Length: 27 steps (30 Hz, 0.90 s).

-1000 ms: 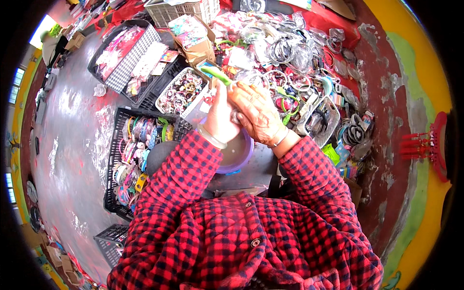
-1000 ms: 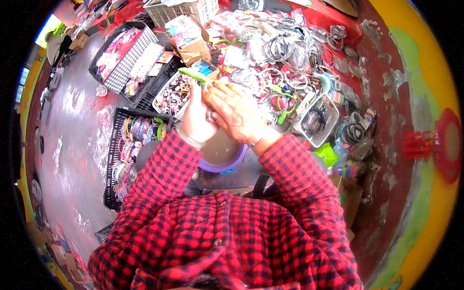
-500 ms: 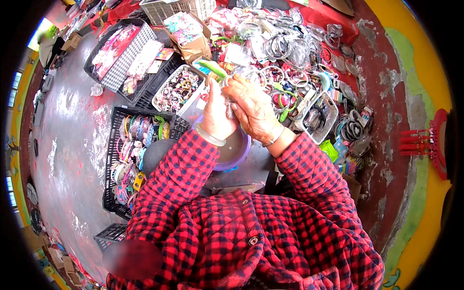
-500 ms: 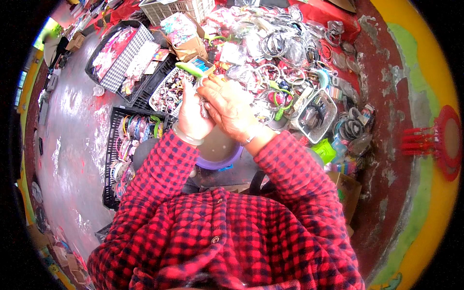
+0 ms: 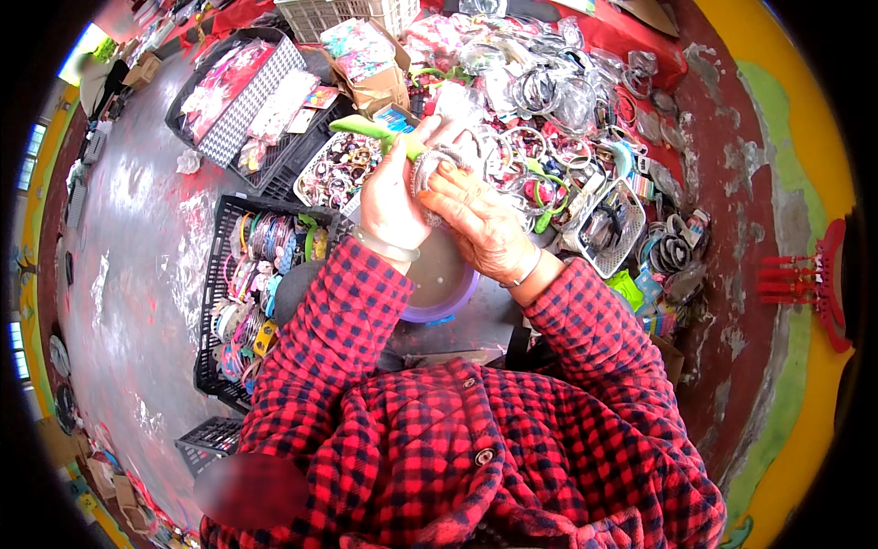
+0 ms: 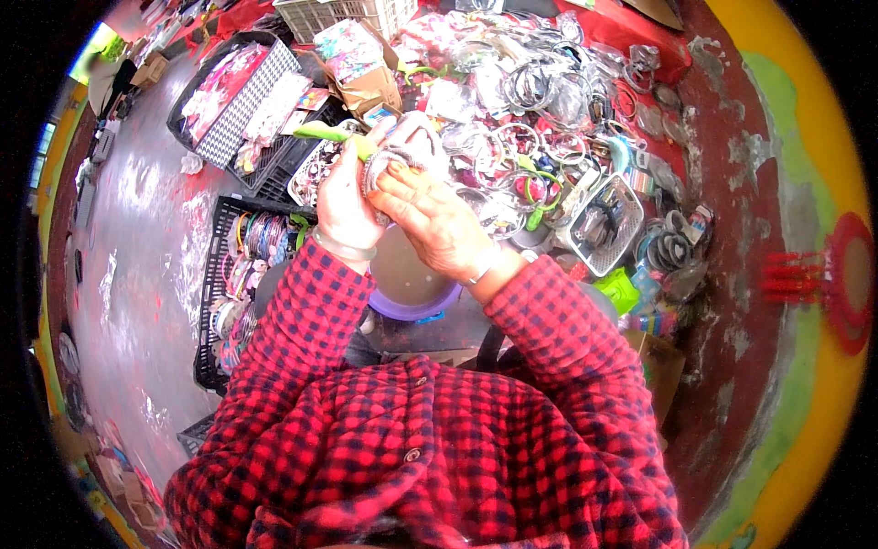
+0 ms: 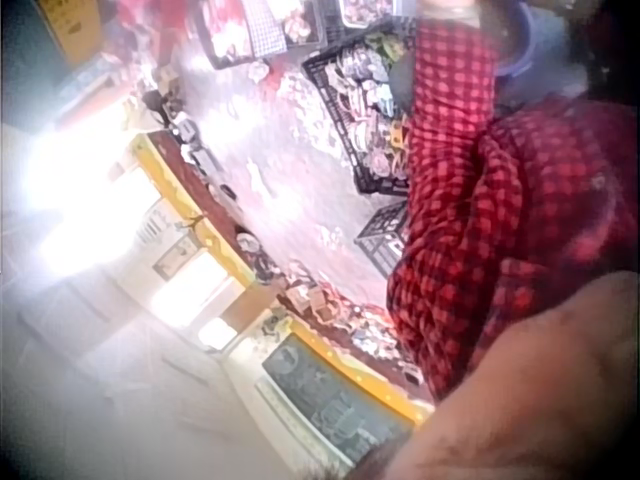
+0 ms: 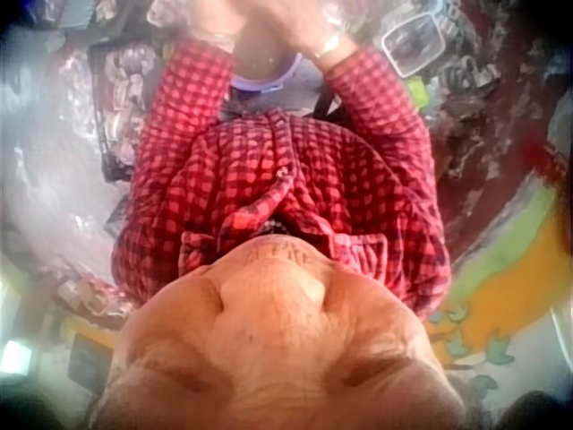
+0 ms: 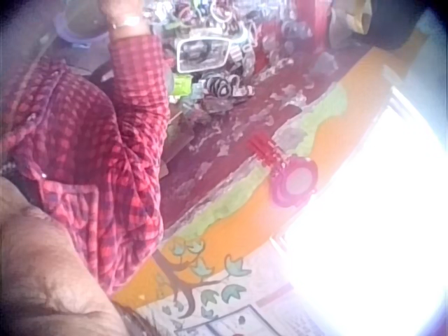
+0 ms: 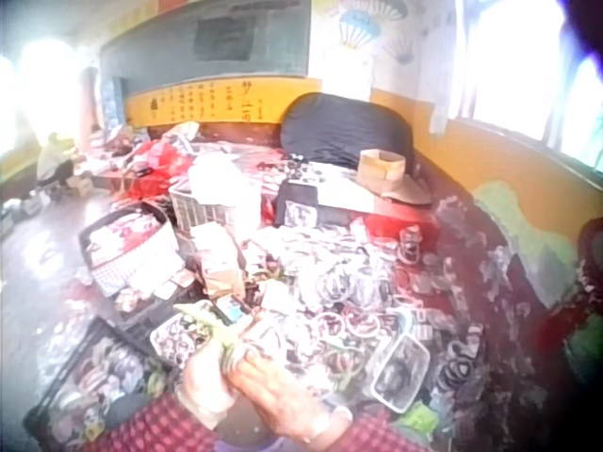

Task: The person sits on the floor and cleans various small accessories, including hair ties and clips, using a cloth. They pick up items from a pile, wipe them, and place them into a black crate.

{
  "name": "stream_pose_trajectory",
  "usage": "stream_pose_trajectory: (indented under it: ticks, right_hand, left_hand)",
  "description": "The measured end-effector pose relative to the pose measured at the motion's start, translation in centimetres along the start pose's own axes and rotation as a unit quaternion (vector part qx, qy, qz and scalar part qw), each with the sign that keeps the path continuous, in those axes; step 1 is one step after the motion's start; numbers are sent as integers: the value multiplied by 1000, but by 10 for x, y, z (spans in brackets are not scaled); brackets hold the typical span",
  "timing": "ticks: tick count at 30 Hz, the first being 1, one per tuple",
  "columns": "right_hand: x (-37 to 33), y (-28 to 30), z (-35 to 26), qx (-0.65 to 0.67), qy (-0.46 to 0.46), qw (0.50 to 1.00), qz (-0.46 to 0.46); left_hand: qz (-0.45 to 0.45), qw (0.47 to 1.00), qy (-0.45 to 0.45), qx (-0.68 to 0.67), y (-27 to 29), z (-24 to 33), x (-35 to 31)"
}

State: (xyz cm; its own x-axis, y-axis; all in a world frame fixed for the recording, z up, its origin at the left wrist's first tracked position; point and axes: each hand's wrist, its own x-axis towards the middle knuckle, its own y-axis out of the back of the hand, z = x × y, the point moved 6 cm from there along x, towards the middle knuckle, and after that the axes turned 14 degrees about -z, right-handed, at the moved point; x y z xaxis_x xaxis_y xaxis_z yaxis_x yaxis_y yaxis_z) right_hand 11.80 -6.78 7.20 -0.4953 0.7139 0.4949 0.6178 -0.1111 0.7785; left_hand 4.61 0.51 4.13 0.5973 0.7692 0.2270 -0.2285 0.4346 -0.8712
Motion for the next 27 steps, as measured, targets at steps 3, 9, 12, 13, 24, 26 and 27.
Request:
stream_pose_trajectory:
  ticks: [3, 9, 12, 13, 24, 26, 27]
  right_hand:
    - [-1, -3, 0, 1, 14, 1000, -2]
    - [2, 2, 0, 2, 22, 1000, -21]
    - [0, 0, 4, 8, 27, 999, -18]
    - [-2, -2, 7, 16, 21, 999, -21]
    - [-54, 1, 120, 698, -292, 580, 302]
    - [-62, 5, 129, 742, -307, 491, 339]
    - [-65, 14, 132, 744, -278, 499, 347]
  left_hand:
    - [2, 999, -44, -5, 3, 10, 3]
    - [28, 998, -49, -24, 12, 14, 3]
    - [41, 998, -52, -13, 17, 17, 4]
    - [3, 996, -70, -55, 17, 21, 6]
    - [-116, 981, -78, -137, 39, 43, 6]
    - [21, 996, -28, -85, 28, 30, 4]
    - [8, 998, 16, -61, 26, 21, 2]
